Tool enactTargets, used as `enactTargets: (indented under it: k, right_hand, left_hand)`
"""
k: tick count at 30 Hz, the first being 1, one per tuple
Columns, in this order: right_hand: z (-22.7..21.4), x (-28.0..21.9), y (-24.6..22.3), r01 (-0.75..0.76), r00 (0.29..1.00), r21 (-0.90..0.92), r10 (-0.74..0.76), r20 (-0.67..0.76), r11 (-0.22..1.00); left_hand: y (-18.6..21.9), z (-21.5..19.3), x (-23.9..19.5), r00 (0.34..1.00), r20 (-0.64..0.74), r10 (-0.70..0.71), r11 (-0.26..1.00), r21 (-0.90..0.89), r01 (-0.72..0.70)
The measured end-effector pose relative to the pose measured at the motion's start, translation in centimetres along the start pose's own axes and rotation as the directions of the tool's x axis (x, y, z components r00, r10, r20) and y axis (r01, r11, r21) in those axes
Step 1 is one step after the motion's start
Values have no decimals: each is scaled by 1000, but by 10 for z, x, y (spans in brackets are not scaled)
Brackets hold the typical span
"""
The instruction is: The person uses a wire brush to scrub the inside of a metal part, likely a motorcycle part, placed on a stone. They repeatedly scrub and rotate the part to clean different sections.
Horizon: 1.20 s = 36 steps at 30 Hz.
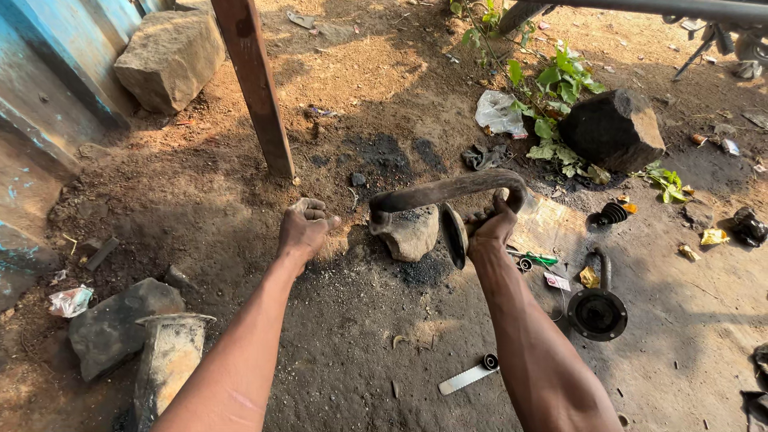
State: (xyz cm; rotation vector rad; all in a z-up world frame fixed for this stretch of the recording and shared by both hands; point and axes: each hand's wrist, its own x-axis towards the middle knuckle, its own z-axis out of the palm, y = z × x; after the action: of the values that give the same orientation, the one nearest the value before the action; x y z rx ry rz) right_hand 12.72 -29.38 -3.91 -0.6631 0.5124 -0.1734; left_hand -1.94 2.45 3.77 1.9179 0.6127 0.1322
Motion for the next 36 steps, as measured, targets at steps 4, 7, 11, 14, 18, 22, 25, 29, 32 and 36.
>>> enactTargets:
  k: [4, 7, 11, 14, 18, 22, 25, 29, 32, 36]
  right_hand:
    - [-5, 0, 6, -16, 998, -43, 13, -69, 999]
    - [-4, -3, 10, -14, 999, -36, 13, -31, 999]
    - [9, -3, 7, 21, 1000, 43, -21, -5, 999]
    - [8, -5, 3, 13, 997, -11, -14, -79, 1000]
    - [-15, 11, 22, 31, 979, -33, -37, -199, 999]
    - [-12, 17, 25, -103, 995, 61, 102, 21, 993]
    - [19, -36, 18, -327, 945, -173, 317, -81, 929]
    - [35, -96, 15, -580, 804, -208, 594, 6, 787]
    - [28, -98, 21, -669, 682, -330, 726, 84, 666]
    - [12, -102, 25, -487, 650, -665, 743, 158, 567]
  left_hand:
    - [0, -2, -4, 1000, 15, -10, 1000, -9, 10]
    - [-2, -8, -4, 1000, -2, 4, 1000, -16, -4]
    - [-8, -5, 3, 1000, -5, 11, 995, -100, -11]
    - [-7, -4, 0, 1000, 19, -18, 999, -46, 18]
    - [-7, -6, 4, 999, 28, -32, 997, -66, 34]
    - [-30, 12, 28, 965, 84, 247, 969, -42, -244]
    - [-31, 24, 37, 791, 69, 607, 773, 176, -609]
    - [-13, 10, 1, 965, 258, -39, 997, 76, 20]
    - [-7, 1, -31, 982, 164, 97, 961, 240, -135]
    - [11, -18, -35, 971, 42, 235, 965, 106, -238]
